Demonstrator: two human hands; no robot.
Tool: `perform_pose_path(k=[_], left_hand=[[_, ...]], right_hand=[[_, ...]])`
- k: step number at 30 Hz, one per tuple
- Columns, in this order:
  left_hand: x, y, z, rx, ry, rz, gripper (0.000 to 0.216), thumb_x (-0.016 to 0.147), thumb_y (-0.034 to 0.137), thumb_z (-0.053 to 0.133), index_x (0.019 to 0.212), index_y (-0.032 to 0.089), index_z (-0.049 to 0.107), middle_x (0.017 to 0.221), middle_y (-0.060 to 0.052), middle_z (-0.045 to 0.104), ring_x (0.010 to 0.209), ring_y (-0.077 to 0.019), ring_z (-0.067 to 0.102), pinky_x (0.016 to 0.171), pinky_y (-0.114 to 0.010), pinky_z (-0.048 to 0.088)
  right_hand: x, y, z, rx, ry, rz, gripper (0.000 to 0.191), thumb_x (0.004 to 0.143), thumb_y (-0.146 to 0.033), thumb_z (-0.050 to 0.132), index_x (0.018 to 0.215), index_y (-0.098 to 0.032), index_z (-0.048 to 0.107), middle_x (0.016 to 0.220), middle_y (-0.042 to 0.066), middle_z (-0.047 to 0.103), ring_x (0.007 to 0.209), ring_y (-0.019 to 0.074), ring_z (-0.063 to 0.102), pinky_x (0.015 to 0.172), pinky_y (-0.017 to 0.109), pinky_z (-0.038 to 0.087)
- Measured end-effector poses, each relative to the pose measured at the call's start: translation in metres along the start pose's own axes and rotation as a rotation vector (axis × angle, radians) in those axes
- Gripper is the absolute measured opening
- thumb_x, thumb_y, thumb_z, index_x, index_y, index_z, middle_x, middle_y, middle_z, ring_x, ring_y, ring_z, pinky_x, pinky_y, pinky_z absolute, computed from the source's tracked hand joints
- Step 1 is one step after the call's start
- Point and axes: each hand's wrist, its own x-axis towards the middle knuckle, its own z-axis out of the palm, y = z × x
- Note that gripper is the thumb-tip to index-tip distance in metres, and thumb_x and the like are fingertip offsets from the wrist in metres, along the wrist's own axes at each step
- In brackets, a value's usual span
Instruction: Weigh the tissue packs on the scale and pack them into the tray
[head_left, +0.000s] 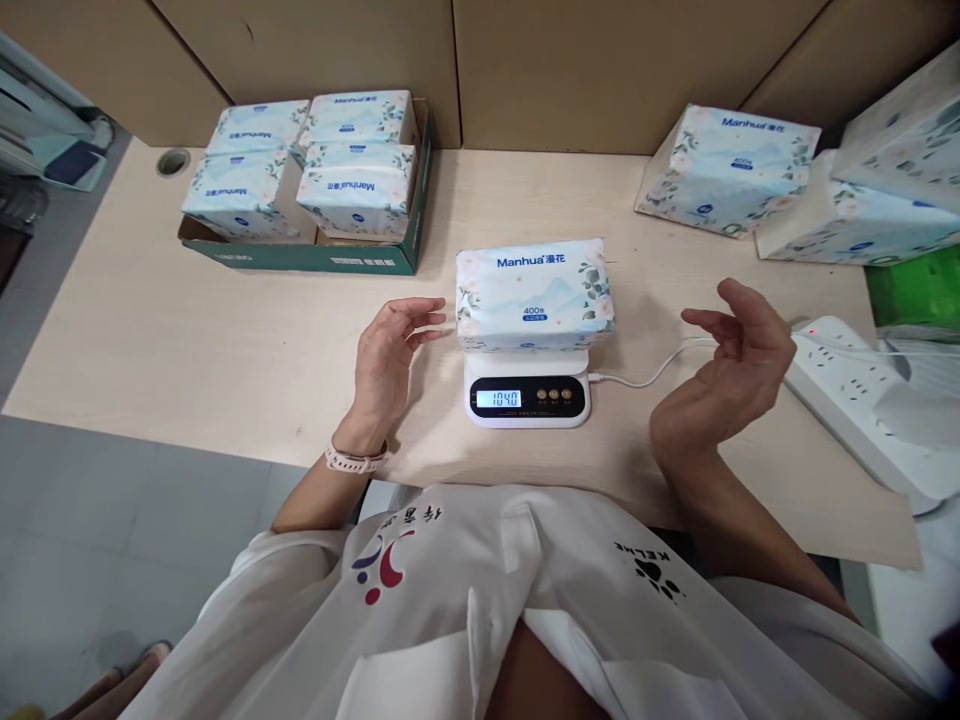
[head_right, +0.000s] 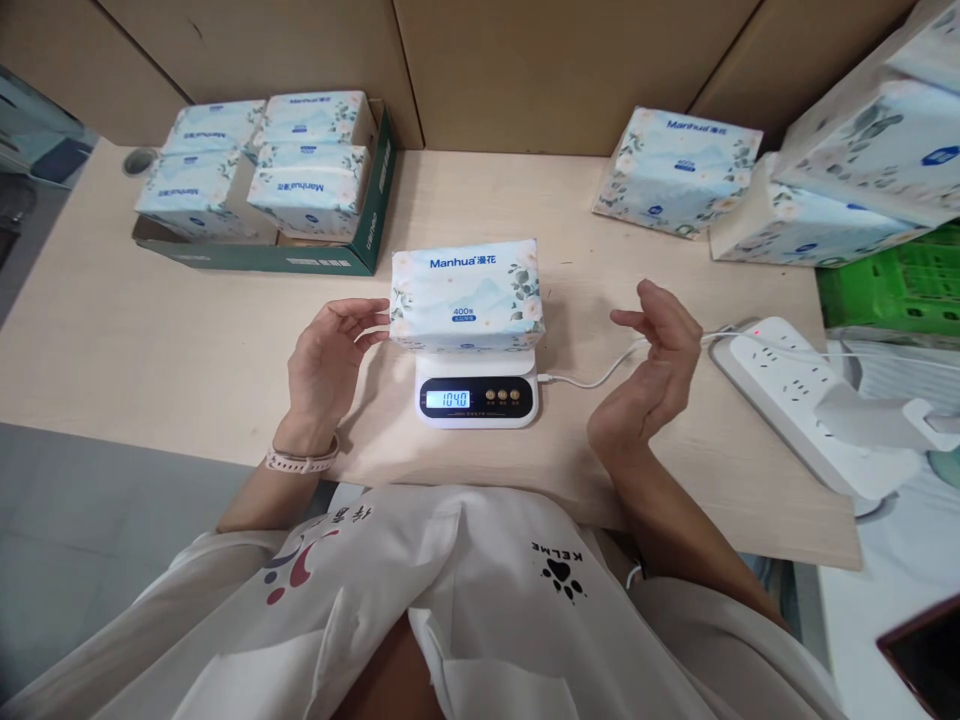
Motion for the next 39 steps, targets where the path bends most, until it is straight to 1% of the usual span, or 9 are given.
perform_pose_path(k=[4,10,17,22,25,28,33,37,39], left_hand=[[0.0,0.001,0.0,0.006,-0.005,-0.002,0.037,0.088,0.058,0.077,0.098,0.022,0.079,0.116,-0.011,0.081,0.102,-0.0215,0.075,0.088,-0.032,0.061],[0.0,0.001,0.001,-0.012,0.001,-0.004,0.034,0.088,0.055,0.078,0.097,0.023,0.081,0.113,-0.009,0.082,0.099,-0.0201,0.075,0.086,-0.031,0.062],[-0.001,0.002,0.0,0.015,-0.001,-0.005,0.037,0.088,0.058,0.076,0.099,0.022,0.078,0.117,-0.011,0.081,0.102,-0.0219,0.075,0.089,-0.033,0.062],[-0.001,0.002,-0.001,0.006,-0.012,-0.004,0.034,0.09,0.055,0.076,0.1,0.023,0.078,0.118,-0.01,0.081,0.103,-0.0223,0.075,0.089,-0.034,0.062],[-0.001,0.001,-0.001,-0.001,-0.013,-0.007,0.031,0.09,0.053,0.076,0.098,0.024,0.08,0.116,-0.008,0.082,0.102,-0.0214,0.075,0.088,-0.033,0.063],[-0.001,0.002,0.0,-0.01,-0.004,-0.01,0.029,0.088,0.051,0.077,0.097,0.024,0.081,0.114,-0.007,0.083,0.1,-0.0203,0.075,0.087,-0.032,0.063],[-0.001,0.002,0.0,-0.004,0.002,-0.02,0.029,0.088,0.05,0.078,0.097,0.023,0.081,0.116,-0.009,0.082,0.1,-0.0202,0.075,0.087,-0.032,0.063],[0.0,0.0,-0.002,-0.022,-0.016,-0.023,0.028,0.089,0.049,0.078,0.1,0.022,0.081,0.118,-0.009,0.082,0.101,-0.02,0.075,0.088,-0.032,0.062],[-0.001,-0.002,-0.003,-0.024,-0.002,-0.024,0.028,0.088,0.047,0.08,0.099,0.022,0.082,0.117,-0.01,0.082,0.1,-0.0201,0.075,0.088,-0.032,0.062]], right_hand=[[0.001,0.0,0.0,0.024,0.008,-0.036,0.052,0.104,-0.047,0.034,0.131,-0.026,0.073,0.133,0.011,0.072,0.112,0.0299,0.074,0.096,0.06,0.062],[0.003,-0.004,0.002,0.056,-0.002,-0.089,0.049,0.105,-0.041,0.036,0.13,-0.026,0.076,0.131,0.01,0.075,0.124,0.0311,0.071,0.091,0.056,0.063],[0.003,-0.016,-0.005,-0.038,-0.113,-0.069,0.052,0.11,-0.038,0.031,0.117,-0.028,0.081,0.129,0.009,0.076,0.131,0.0317,0.07,0.116,0.065,0.05],[0.002,-0.021,-0.008,-0.102,-0.145,-0.031,0.054,0.109,-0.041,0.028,0.115,-0.027,0.08,0.131,0.009,0.075,0.132,0.0318,0.07,0.12,0.066,0.049],[0.002,-0.019,-0.007,-0.089,-0.148,-0.011,0.053,0.108,-0.042,0.03,0.114,-0.026,0.08,0.13,0.01,0.076,0.13,0.0319,0.071,0.113,0.064,0.054],[0.001,-0.014,-0.006,-0.034,-0.145,-0.026,0.052,0.108,-0.044,0.032,0.117,-0.027,0.08,0.128,0.01,0.076,0.124,0.0317,0.072,0.096,0.059,0.062],[0.0,-0.008,-0.004,-0.042,-0.12,0.014,0.053,0.106,-0.052,0.035,0.113,-0.025,0.08,0.126,0.011,0.076,0.1,0.0266,0.076,0.072,0.047,0.062],[-0.002,-0.009,-0.007,-0.033,-0.162,0.031,0.053,0.107,-0.053,0.035,0.116,-0.025,0.08,0.13,0.011,0.076,0.082,0.0207,0.074,0.07,0.044,0.061],[-0.001,-0.011,-0.01,-0.05,-0.222,0.046,0.054,0.109,-0.053,0.033,0.121,-0.027,0.079,0.135,0.011,0.074,0.084,0.0211,0.075,0.08,0.049,0.063]])
